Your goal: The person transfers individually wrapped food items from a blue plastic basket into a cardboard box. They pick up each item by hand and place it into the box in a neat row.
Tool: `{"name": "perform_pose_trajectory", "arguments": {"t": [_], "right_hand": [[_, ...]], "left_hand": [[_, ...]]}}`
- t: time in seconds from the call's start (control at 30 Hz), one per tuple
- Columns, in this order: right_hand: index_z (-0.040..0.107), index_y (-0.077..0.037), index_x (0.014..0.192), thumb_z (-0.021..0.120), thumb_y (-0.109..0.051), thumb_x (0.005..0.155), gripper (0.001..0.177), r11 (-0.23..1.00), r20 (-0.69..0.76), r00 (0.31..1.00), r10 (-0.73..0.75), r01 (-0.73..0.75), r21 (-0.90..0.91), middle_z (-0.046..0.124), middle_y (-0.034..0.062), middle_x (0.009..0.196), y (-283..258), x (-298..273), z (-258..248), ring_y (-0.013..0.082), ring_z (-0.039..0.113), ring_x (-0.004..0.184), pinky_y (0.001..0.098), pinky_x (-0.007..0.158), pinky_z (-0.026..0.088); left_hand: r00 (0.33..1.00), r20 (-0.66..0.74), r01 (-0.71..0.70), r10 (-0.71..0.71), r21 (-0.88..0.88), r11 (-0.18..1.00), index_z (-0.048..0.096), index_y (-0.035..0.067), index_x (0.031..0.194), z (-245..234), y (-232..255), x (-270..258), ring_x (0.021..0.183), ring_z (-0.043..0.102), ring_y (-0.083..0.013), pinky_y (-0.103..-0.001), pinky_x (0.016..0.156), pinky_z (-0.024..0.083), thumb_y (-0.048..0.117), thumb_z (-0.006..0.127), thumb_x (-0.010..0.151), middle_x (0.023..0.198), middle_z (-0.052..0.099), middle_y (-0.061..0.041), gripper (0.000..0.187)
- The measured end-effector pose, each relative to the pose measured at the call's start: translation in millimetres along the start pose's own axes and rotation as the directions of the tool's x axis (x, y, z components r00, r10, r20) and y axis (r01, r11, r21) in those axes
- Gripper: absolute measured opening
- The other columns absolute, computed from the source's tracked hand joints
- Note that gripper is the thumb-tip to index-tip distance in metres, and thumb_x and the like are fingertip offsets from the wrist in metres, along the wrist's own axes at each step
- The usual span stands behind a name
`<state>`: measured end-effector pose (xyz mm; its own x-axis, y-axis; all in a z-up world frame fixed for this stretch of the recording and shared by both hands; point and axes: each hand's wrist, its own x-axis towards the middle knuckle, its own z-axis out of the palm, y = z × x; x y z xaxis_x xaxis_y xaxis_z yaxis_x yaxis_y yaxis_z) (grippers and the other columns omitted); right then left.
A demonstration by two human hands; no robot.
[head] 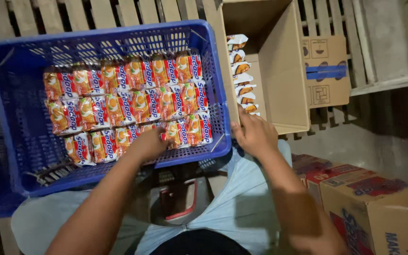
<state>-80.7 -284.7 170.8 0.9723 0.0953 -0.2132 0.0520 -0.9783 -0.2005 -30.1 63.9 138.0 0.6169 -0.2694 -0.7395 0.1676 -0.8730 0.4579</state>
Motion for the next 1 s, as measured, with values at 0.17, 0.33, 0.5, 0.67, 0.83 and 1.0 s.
{"name": "perform_pose_trajectory", "arguments": {"t": [0.17,0.33,0.5,0.67,0.83,1.0], "right_hand": [[0.055,-0.017,0.162,0.045,-0.052,0.108,0.066,1.0,0.003,1.0,0.013,-0.014,0.028,0.079,0.0142,0.123,-8,-2,-7,0.0382,0.074,0.12,0.0591,0.096,0.059],[0.066,-0.015,0.152,0.051,-0.052,0.106,0.062,0.998,-0.139,0.99,-0.003,0.012,0.063,0.081,0.0146,0.115,-18,-10,-6,0.0408,0.077,0.109,0.0576,0.087,0.061],[0.064,-0.018,0.153,0.062,-0.054,0.1,0.064,0.969,-0.247,0.969,0.012,0.049,0.241,0.08,0.013,0.117,-7,-9,1,0.0388,0.076,0.112,0.0541,0.088,0.062],[0.047,-0.02,0.165,0.054,-0.056,0.101,0.074,0.811,0.168,0.973,0.155,-0.223,0.541,0.074,0.0047,0.143,4,18,-35,0.0283,0.072,0.123,0.0493,0.095,0.056],[0.041,-0.023,0.171,0.049,-0.022,0.111,0.061,0.655,0.471,0.843,0.26,-0.512,0.555,0.07,0.0026,0.154,11,78,-124,0.0146,0.073,0.098,0.0316,0.075,0.061],[0.057,-0.014,0.159,0.042,-0.049,0.111,0.061,0.537,0.318,0.838,0.443,-0.532,0.655,0.057,0.0095,0.167,39,162,-115,0.0308,0.054,0.153,0.0508,0.125,0.042]], "left_hand": [[0.987,-0.118,0.102,-0.109,-0.057,0.993,0.071,0.016,0.144,22,-9,-50,0.13,0.071,-0.0452,-0.059,0.108,0.055,0.05,0.063,0.1,0.122,0.083,-0.019,0.057],[0.963,-0.218,0.146,-0.156,-0.062,0.987,0.075,0.032,0.138,38,-18,-42,0.129,0.073,-0.0333,-0.053,0.107,0.056,0.058,0.061,0.099,0.125,0.084,-0.001,0.049],[0.918,-0.289,0.291,-0.271,0.027,0.956,0.08,0.023,0.131,31,1,-45,0.124,0.076,-0.0377,-0.054,0.106,0.058,0.065,0.052,0.102,0.119,0.086,-0.011,0.058],[0.887,-0.223,0.423,-0.405,0.04,0.905,0.077,0.023,0.127,24,27,-46,0.121,0.076,-0.0372,-0.052,0.101,0.057,0.064,0.045,0.106,0.128,0.082,-0.009,0.056],[0.874,-0.305,0.402,-0.378,0.019,0.915,0.079,0.025,0.117,27,29,-47,0.114,0.078,-0.0396,-0.052,0.092,0.059,0.059,0.049,0.106,0.118,0.084,-0.009,0.047],[0.849,-0.317,0.469,-0.424,0.079,0.88,0.078,0.033,0.115,33,22,-38,0.117,0.077,-0.0396,-0.053,0.097,0.06,0.062,0.049,0.102,0.124,0.082,-0.006,0.043]]}}
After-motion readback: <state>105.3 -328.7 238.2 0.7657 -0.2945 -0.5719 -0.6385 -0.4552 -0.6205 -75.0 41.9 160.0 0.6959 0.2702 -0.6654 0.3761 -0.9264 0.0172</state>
